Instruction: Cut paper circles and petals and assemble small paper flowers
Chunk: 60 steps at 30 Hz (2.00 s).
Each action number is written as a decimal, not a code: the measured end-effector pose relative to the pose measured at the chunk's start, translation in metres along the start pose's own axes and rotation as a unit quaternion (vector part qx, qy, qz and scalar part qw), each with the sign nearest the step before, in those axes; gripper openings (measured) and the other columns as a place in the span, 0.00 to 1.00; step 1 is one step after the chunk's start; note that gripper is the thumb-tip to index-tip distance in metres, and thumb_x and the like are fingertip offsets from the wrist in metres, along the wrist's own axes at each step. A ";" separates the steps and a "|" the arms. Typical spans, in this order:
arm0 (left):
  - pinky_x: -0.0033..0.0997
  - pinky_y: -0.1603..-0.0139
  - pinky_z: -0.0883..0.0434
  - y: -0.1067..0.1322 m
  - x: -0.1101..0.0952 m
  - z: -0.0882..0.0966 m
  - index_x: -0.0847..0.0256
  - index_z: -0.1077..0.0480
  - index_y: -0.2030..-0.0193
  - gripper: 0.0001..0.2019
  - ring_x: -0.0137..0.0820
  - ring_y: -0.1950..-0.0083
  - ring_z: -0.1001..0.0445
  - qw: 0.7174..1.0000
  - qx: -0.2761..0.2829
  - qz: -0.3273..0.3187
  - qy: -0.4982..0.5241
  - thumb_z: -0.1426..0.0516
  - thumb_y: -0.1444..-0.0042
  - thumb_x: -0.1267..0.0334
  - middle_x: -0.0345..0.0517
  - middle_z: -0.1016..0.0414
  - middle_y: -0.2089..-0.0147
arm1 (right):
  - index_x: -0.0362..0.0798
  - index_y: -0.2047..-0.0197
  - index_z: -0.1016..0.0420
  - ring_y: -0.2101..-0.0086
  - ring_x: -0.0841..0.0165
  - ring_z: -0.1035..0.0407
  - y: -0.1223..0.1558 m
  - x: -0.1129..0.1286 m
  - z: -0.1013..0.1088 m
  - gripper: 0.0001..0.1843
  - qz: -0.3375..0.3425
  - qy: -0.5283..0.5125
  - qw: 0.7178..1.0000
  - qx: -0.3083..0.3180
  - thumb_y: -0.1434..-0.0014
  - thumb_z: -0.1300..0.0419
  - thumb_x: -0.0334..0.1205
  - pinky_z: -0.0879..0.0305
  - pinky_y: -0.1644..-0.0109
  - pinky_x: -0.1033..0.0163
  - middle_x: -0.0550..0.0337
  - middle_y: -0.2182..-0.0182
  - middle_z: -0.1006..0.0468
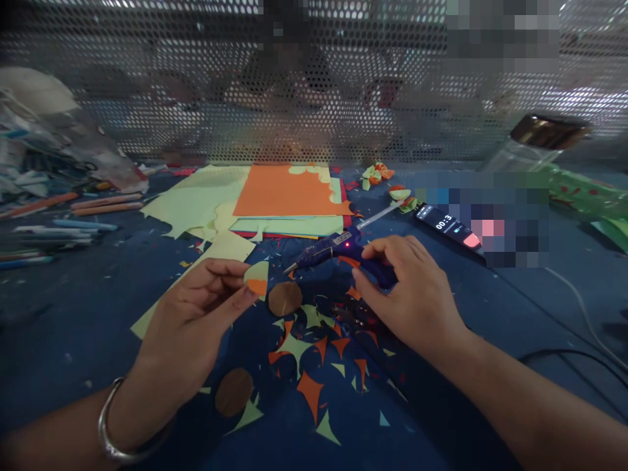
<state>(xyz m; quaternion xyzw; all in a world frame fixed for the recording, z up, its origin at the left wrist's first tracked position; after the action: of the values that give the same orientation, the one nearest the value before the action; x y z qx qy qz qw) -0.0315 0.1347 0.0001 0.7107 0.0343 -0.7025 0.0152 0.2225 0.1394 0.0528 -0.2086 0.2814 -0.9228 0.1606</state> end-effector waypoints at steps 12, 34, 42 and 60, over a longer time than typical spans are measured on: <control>0.19 0.64 0.30 0.015 0.023 -0.029 0.62 0.27 0.59 0.10 0.21 0.68 0.27 0.980 0.083 0.146 0.104 0.32 0.46 0.70 0.36 0.24 0.70 | 0.50 0.49 0.27 0.49 0.49 0.29 0.007 0.036 -0.012 0.16 0.098 0.017 0.994 0.054 0.36 0.34 0.47 0.36 0.44 0.40 0.48 0.51 0.20; 0.26 0.63 0.27 0.042 0.018 -0.057 0.61 0.25 0.62 0.08 0.26 0.67 0.24 0.971 0.201 0.112 0.059 0.37 0.50 0.71 0.41 0.22 0.64 | 0.53 0.60 0.23 0.65 0.63 0.26 0.039 0.101 0.004 0.05 0.201 -0.118 0.970 0.067 0.33 0.40 0.34 0.30 0.58 0.55 0.60 0.68 0.18; 0.28 0.58 0.26 0.044 -0.008 -0.057 0.60 0.26 0.61 0.06 0.30 0.61 0.22 0.965 0.238 -0.074 -0.084 0.38 0.46 0.70 0.42 0.20 0.62 | 0.51 0.63 0.21 0.67 0.67 0.26 0.039 0.092 0.003 0.04 0.140 -0.143 0.976 0.081 0.35 0.38 0.36 0.33 0.62 0.60 0.61 0.69 0.19; 0.23 0.83 0.44 0.043 -0.015 -0.049 0.58 0.30 0.70 0.06 0.20 0.84 0.40 0.946 0.204 -0.103 -0.231 0.39 0.44 0.63 0.33 0.32 0.78 | 0.52 0.61 0.19 0.67 0.68 0.26 0.040 0.093 -0.003 0.05 0.129 -0.178 0.968 0.119 0.34 0.37 0.39 0.32 0.62 0.62 0.63 0.70 0.20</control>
<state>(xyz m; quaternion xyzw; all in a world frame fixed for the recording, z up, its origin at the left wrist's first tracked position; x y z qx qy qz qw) 0.0205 0.0949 0.0144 0.5097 -0.0413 -0.8369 -0.1953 0.1481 0.0709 0.0548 -0.3112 0.1605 -0.8691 0.3494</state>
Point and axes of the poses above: each hand's wrist, its own y-axis away from the middle knuckle, its own z-axis out of the back of the hand, x = y × z, the point moved 10 cm from there along -y, towards the middle knuckle
